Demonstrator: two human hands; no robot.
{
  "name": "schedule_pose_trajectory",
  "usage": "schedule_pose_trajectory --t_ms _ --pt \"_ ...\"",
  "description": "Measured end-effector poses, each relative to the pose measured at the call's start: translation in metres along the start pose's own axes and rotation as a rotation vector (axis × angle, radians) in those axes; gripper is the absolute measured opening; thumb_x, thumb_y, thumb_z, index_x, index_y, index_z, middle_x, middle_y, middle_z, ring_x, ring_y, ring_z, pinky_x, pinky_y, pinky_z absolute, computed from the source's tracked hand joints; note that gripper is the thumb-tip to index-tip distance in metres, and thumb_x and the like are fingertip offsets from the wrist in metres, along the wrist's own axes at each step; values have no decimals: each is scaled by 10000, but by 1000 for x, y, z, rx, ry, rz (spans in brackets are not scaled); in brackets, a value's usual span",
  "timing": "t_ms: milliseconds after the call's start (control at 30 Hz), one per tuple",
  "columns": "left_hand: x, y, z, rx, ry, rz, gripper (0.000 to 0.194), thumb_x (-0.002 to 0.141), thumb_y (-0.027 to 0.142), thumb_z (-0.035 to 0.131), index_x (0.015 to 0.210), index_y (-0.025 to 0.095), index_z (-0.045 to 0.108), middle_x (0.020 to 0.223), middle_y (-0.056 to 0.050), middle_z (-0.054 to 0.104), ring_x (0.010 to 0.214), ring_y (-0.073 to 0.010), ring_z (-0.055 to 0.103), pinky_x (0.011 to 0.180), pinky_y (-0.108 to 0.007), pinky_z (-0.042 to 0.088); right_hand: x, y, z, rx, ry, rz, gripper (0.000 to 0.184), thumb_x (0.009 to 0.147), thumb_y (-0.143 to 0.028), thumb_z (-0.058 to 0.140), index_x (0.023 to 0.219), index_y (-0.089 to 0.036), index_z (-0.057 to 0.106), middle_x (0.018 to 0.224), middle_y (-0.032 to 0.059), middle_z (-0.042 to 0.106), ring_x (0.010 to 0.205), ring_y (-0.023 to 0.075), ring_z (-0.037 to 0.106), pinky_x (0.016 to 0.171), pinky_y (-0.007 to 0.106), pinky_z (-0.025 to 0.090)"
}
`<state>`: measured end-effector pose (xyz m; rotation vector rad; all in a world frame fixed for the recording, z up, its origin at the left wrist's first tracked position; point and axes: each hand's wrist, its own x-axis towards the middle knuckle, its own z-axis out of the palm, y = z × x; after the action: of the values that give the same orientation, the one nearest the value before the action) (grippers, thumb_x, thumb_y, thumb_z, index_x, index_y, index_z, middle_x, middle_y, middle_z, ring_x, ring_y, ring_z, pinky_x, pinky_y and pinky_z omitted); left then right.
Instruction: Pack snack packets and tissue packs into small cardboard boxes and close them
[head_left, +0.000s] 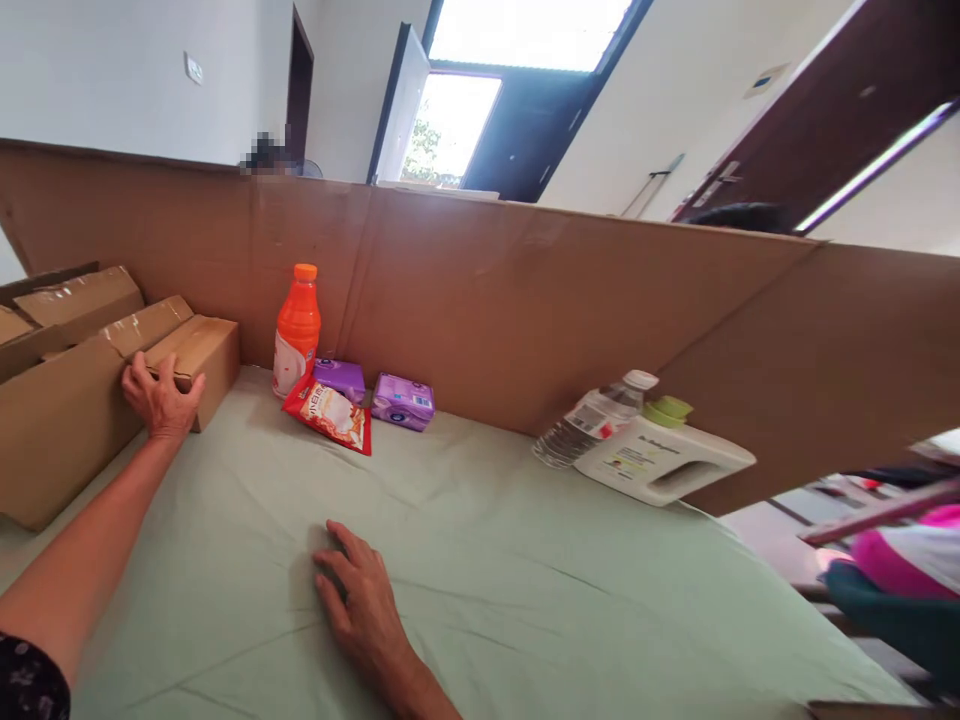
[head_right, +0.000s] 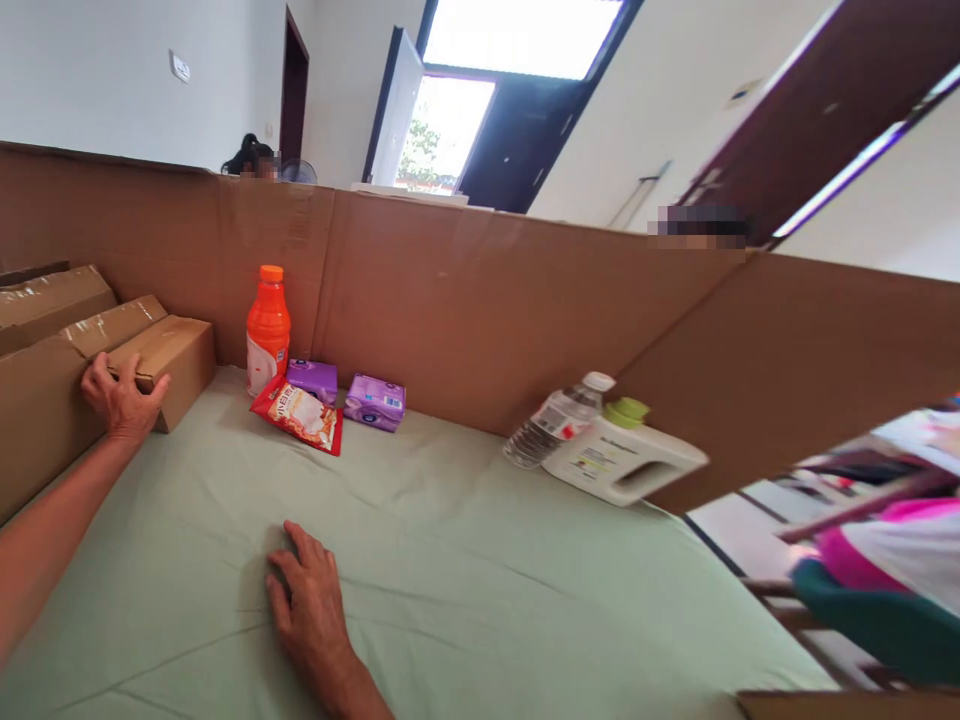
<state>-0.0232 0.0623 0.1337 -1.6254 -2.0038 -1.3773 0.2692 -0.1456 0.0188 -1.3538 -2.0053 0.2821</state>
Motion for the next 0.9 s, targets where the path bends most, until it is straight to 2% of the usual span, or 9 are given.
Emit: schedule_pose_trajectory --t_ms 133,233,300,367,467,533,633,767,900 --pt "3 2 1 -55 -33 67 666 980 593 318 1479 155 381 1661 -28 -18 1468 -505 27 964 -753 151 7 -2 -6 37 -49 25 262 874 -134 544 1045 -210 728 1379 159 630 1198 297 635 959 497 538" --pt "-16 4 -9 -58 -89 141 762 976 627 231 1551 132 159 1634 -91 -216 1447 -548 -91 945 -763 145 9 -7 -10 68 -62 60 248 871 -123 566 1029 -213 735 1380 146 631 1232 291 613 994 489 513" --pt "-39 4 -15 19 -151 152 816 972 624 291 1574 112 85 1646 -148 -223 1473 -540 -73 1036 -752 141 11 -11 -11 86 -72 86 246 860 -112 589 1026 -214 740 1384 133 631 1251 287 601 1016 485 496" --pt "-65 4 -20 89 -208 145 872 944 590 406 1577 63 121 1670 -231 -130 1497 -543 18 1111 -746 164 14 -14 -13 95 -75 111 253 843 -107 621 1033 -221 743 1390 118 633 1245 280 602 1026 482 486" --pt "-104 9 -27 83 -346 193 776 895 531 482 1469 16 399 1614 -335 231 1461 -557 257 1092 -755 284 18 -19 -17 76 -81 133 255 830 -107 656 1043 -217 745 1409 110 624 1254 269 596 1051 466 467" --pt "-130 15 -31 41 -480 289 658 872 520 465 1321 53 584 1466 -317 493 1383 -530 425 1062 -714 367 22 -22 -21 55 -95 139 246 842 -130 669 1061 -213 743 1430 106 610 1270 257 588 1069 445 456" --pt "-167 26 -36 43 -604 513 634 867 533 399 1236 100 678 1363 -277 606 1326 -481 510 1066 -667 385 26 -24 -31 27 -116 144 264 866 -187 682 1123 -230 727 1472 86 576 1308 231 565 1100 416 432" --pt "-219 43 -43 40 -679 838 610 892 579 435 1326 216 663 1446 -195 582 1353 -420 501 1106 -652 336 22 -17 -72 -57 -39 161 295 870 -238 695 1165 -257 706 1514 73 534 1342 223 535 1113 414 417" --pt "-263 63 -60 -178 -687 1123 638 874 635 565 1455 374 525 1543 -115 502 1376 -385 501 1125 -599 344 -13 9 -161 -295 199 250 345 865 -204 669 1209 -231 677 1503 124 533 1366 256 506 1125 462 390"
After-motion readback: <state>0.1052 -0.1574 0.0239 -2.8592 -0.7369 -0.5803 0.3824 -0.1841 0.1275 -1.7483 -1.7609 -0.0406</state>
